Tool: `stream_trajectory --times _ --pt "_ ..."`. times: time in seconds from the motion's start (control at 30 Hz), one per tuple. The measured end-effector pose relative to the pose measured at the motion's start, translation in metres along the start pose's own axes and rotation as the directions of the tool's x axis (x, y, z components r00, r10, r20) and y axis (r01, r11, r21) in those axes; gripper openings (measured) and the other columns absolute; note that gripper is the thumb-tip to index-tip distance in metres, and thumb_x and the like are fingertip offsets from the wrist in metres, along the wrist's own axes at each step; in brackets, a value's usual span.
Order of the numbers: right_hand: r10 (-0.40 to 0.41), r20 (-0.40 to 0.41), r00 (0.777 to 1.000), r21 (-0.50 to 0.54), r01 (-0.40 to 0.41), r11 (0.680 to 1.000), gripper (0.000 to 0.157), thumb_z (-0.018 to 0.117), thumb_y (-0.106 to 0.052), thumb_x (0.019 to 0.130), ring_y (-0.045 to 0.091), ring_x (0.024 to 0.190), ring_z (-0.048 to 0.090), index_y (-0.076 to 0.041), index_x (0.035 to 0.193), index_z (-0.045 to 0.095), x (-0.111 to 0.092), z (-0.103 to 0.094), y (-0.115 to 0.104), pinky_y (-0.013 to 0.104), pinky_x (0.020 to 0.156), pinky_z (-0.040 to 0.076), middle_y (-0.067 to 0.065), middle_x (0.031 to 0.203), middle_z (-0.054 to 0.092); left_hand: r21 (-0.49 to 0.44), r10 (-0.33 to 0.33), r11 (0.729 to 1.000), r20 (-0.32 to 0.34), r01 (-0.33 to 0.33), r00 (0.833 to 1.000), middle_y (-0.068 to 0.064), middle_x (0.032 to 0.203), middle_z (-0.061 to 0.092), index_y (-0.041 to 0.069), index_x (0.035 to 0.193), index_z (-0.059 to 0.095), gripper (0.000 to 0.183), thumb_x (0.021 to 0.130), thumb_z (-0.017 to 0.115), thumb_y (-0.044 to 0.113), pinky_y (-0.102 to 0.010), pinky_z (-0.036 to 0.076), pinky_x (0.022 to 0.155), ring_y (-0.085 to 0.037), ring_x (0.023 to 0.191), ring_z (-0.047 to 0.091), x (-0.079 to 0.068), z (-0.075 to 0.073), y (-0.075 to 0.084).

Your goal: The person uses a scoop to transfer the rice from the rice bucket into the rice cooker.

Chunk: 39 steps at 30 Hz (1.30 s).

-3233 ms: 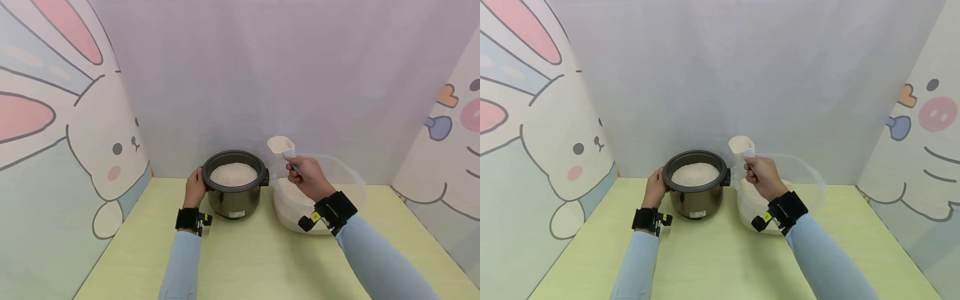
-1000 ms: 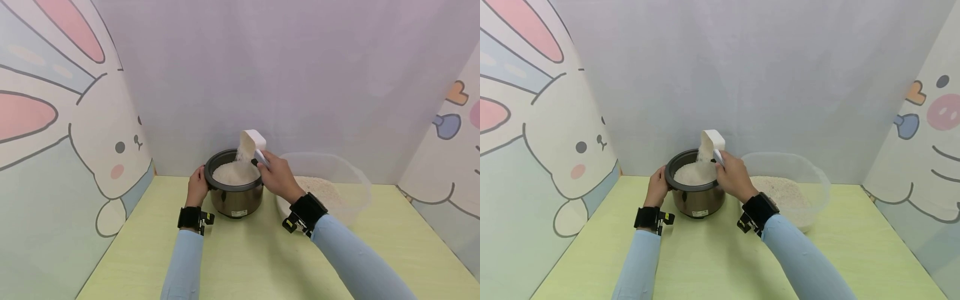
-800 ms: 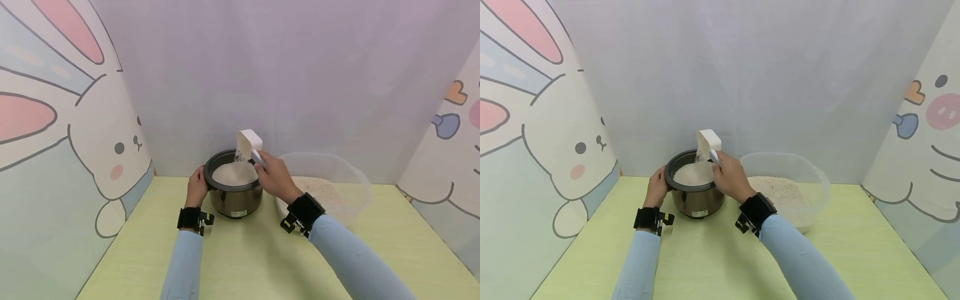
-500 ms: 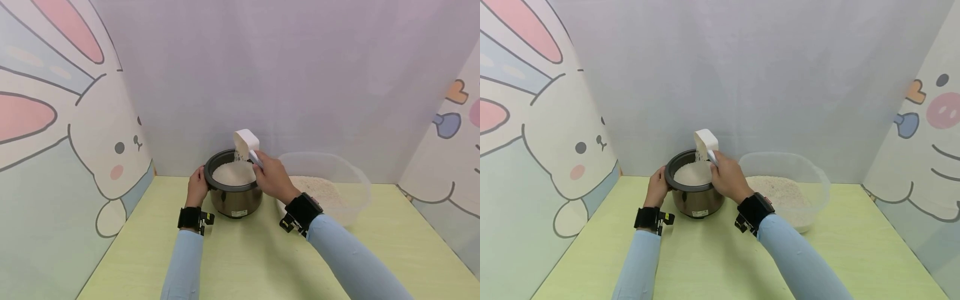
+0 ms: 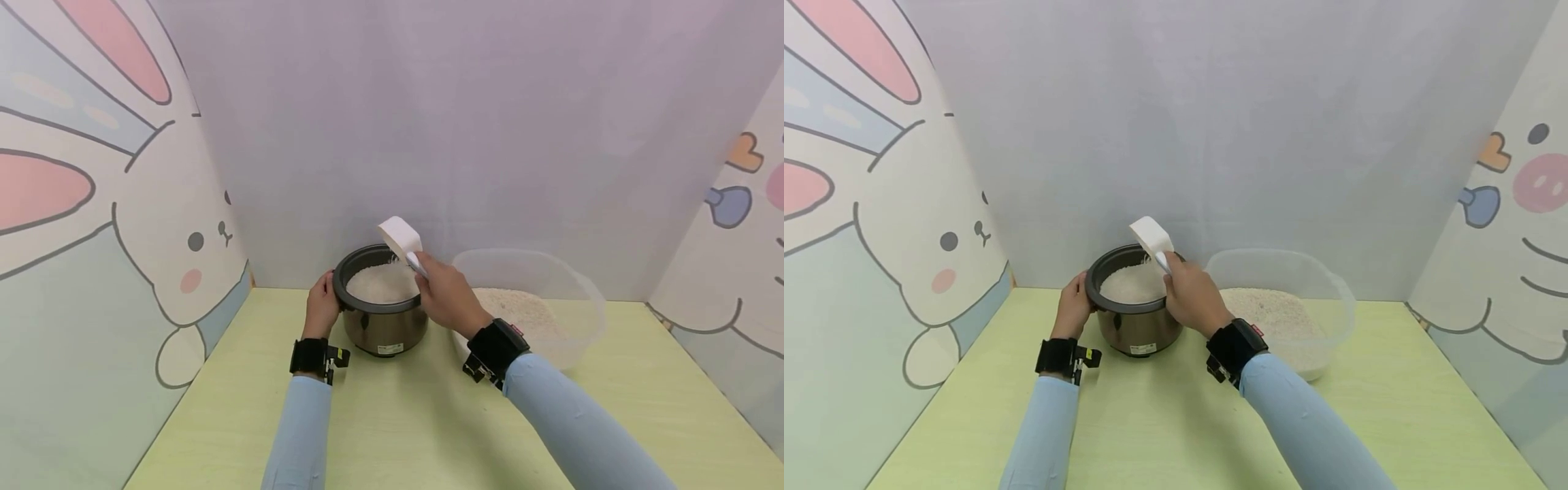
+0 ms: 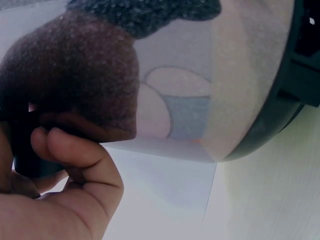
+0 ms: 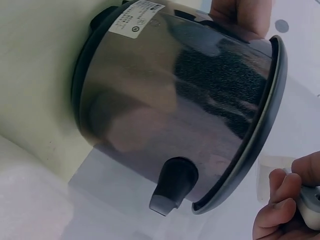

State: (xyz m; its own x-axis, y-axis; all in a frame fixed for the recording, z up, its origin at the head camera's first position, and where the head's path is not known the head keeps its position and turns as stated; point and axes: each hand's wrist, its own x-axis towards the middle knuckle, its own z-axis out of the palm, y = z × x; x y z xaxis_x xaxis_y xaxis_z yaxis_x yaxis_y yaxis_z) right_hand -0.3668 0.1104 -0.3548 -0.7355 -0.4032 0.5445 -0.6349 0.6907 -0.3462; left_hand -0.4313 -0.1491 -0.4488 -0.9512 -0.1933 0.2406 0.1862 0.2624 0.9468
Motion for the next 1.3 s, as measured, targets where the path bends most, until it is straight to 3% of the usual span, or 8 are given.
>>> stream_trajectory --times 0.3,0.43,0.53,0.77,1.1,1.3 --pt "0.007 0.043 0.999 -0.056 -0.005 0.998 0.045 0.055 -0.003 0.103 0.036 0.092 0.067 0.007 0.146 0.046 -0.006 0.005 0.004 0.050 0.077 0.054 0.026 0.116 0.067 -0.009 0.001 1.000 0.007 -0.001 1.000 -0.013 0.090 0.057 0.006 0.132 0.063 0.040 0.114 0.037 0.030 -0.032 0.047 0.064 -0.019 0.069 0.052 -0.001 0.000 -0.001" --pt "-0.013 0.063 0.998 -0.100 0.019 0.995 0.048 0.054 -0.004 0.104 0.037 0.096 0.068 0.006 0.150 0.042 -0.007 0.001 0.004 0.049 0.080 0.053 0.027 0.119 0.066 -0.003 0.005 1.000 0.012 -0.005 1.000 -0.013 0.091 0.057 0.006 0.132 0.062 0.040 0.114 0.037 0.029 -0.032 0.047 0.064 -0.019 0.070 0.052 -0.001 0.000 -0.001" --pt "-0.050 0.034 0.998 -0.123 0.054 0.991 0.050 0.052 -0.004 0.106 0.039 0.096 0.067 0.005 0.152 0.038 -0.005 -0.003 0.004 0.050 0.080 0.053 0.026 0.117 0.065 0.008 0.013 1.000 0.010 -0.013 1.000 -0.015 0.094 0.059 0.005 0.134 0.062 0.040 0.114 0.037 0.029 -0.032 0.047 0.064 -0.019 0.070 0.052 0.000 0.000 0.000" --pt "-0.088 -0.022 0.996 -0.120 0.085 0.989 0.050 0.051 -0.004 0.106 0.031 0.074 0.058 0.002 0.154 0.036 -0.002 -0.006 0.005 0.044 0.067 0.049 0.022 0.100 0.062 0.012 0.011 1.000 0.009 -0.011 1.000 -0.015 0.096 0.060 0.006 0.136 0.061 0.040 0.114 0.036 0.029 -0.033 0.047 0.064 -0.019 0.070 0.053 0.000 0.000 0.000" --pt "-0.023 0.108 0.994 -0.168 0.042 0.985 0.048 0.051 -0.002 0.106 0.031 0.081 0.062 0.006 0.151 0.041 -0.016 0.004 0.014 0.043 0.071 0.051 0.020 0.099 0.062 -0.012 -0.002 1.000 0.010 0.003 1.000 -0.012 0.091 0.057 0.006 0.134 0.061 0.040 0.114 0.036 0.029 -0.031 0.047 0.063 -0.018 0.069 0.052 -0.001 0.000 0.000" --pt "-0.089 0.038 0.995 -0.186 0.095 0.978 0.049 0.051 -0.003 0.106 0.030 0.076 0.059 0.006 0.153 0.038 -0.009 -0.005 0.012 0.043 0.067 0.049 0.020 0.097 0.061 -0.012 0.002 1.000 0.007 -0.002 1.000 -0.011 0.086 0.055 0.006 0.135 0.062 0.040 0.114 0.036 0.029 -0.031 0.046 0.062 -0.017 0.067 0.051 -0.001 0.000 0.000"
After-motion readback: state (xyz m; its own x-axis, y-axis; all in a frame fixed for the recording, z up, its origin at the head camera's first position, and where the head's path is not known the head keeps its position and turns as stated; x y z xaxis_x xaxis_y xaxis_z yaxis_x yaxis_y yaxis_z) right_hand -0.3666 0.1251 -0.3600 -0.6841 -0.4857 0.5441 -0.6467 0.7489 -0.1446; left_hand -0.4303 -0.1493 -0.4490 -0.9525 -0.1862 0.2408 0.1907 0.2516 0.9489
